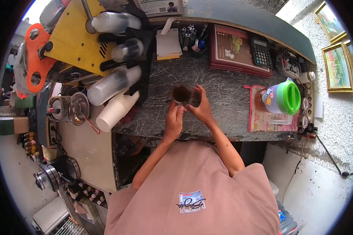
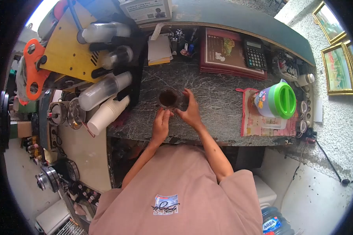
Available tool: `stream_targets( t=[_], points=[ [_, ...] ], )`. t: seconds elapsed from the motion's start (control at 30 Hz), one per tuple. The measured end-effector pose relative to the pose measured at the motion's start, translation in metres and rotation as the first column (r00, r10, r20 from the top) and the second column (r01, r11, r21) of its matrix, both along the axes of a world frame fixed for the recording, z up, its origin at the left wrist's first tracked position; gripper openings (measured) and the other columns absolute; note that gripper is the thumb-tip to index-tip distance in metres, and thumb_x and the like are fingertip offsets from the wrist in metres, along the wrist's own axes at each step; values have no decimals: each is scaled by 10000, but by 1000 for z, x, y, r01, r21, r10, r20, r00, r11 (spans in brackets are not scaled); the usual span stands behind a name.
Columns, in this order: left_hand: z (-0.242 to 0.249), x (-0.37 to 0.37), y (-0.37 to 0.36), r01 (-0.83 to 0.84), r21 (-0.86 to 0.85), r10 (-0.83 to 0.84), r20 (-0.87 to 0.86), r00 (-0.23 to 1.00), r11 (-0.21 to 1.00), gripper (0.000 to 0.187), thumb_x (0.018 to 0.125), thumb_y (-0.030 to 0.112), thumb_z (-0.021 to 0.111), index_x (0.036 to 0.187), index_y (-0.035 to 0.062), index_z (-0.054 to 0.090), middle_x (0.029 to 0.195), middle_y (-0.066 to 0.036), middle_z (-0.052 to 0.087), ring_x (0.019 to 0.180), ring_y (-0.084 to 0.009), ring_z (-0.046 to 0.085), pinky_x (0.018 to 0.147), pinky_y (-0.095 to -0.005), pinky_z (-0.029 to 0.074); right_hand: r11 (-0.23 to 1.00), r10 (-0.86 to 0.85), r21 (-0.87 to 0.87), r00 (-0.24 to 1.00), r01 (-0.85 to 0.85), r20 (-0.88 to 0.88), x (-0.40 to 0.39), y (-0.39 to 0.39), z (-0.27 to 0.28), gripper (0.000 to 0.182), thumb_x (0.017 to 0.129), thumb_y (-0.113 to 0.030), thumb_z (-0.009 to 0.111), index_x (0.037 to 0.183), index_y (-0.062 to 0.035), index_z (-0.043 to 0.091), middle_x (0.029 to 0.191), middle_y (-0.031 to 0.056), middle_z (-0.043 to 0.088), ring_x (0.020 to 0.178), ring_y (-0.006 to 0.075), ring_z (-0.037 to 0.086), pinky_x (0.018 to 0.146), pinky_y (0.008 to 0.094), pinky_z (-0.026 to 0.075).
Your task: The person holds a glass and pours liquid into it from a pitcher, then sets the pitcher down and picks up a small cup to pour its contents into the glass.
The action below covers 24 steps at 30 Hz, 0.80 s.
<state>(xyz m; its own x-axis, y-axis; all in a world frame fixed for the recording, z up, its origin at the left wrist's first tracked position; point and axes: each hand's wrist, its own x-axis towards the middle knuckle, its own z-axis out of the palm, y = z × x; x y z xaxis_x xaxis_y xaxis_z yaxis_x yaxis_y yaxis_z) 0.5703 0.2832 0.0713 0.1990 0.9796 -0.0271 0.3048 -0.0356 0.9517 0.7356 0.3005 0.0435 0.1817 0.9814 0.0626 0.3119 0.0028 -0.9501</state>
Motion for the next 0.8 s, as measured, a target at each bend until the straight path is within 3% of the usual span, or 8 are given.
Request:
stream_targets(
  t=[0.03,0.1,0.2,0.3,0.4,0.6,0.73,0.8],
  points=[
    [4,-1,2,-3,3,3,1,1000,1000,362,1075,278,460,984,-25,635,1118,-186,606,972,-301,628,890,-401,482,1000,3,3,1000,-3,1,-5,6,0,827,727,-160,831,1439,-63,421,1348,195,576,1293,360,529,1067,438,413],
    [12,-3,5,48,-32,-47,53,998,998,357,1065,279,486,1021,-36,648,1234,-215,600,1048,-324,634,916,-396,482,998,57,12,980,-60,189,-12,15,0,828,700,-159,841,1427,-73,455,1367,194,577,1284,387,534,1054,464,428],
    [3,-7,5,47,-5,-47,15,999,999,366,1061,290,500,1060,-40,660,1367,-239,555,1159,-325,618,945,-386,480,983,175,31,974,-182,145,-14,28,-18,782,690,-169,847,1389,-79,508,1287,173,633,1227,377,582,993,460,478],
    [0,-12,7,21,-107,-11,91,996,994,377,1061,299,504,1092,-39,667,1450,-242,502,1245,-316,585,966,-381,478,990,138,-17,973,-137,185,-20,26,2,678,702,-173,838,1313,-76,561,1199,172,672,1133,379,637,913,451,523],
    [-10,-19,14,-14,-63,22,130,991,998,383,1064,304,501,1037,-42,662,1437,-220,521,1166,-266,618,930,-363,486,988,150,-18,953,-151,263,-30,36,10,621,709,-173,836,1260,-70,570,1140,172,688,1063,382,664,844,450,548],
    [-8,-39,41,-61,-115,87,229,970,991,341,1068,274,498,945,-12,637,1447,-192,512,1019,-177,611,871,-311,474,992,117,23,968,-125,222,-57,64,13,611,713,-214,848,1236,-68,568,1099,175,691,1050,400,660,833,472,545],
    [-18,-50,61,-85,-103,106,214,971,991,324,1070,263,496,958,-4,643,1452,-186,508,1021,-148,602,881,-302,467,991,118,35,967,-130,226,-70,84,14,612,714,-216,848,1235,-65,564,1099,176,687,1056,408,655,837,478,540],
    [-19,-53,69,-100,-138,141,332,933,985,321,1070,262,499,959,-1,645,1455,-185,503,1068,-125,590,896,-290,457,987,120,82,975,-137,188,-76,94,9,617,705,-201,850,1228,-57,557,1087,185,684,1055,417,651,839,478,536]
  ],
)
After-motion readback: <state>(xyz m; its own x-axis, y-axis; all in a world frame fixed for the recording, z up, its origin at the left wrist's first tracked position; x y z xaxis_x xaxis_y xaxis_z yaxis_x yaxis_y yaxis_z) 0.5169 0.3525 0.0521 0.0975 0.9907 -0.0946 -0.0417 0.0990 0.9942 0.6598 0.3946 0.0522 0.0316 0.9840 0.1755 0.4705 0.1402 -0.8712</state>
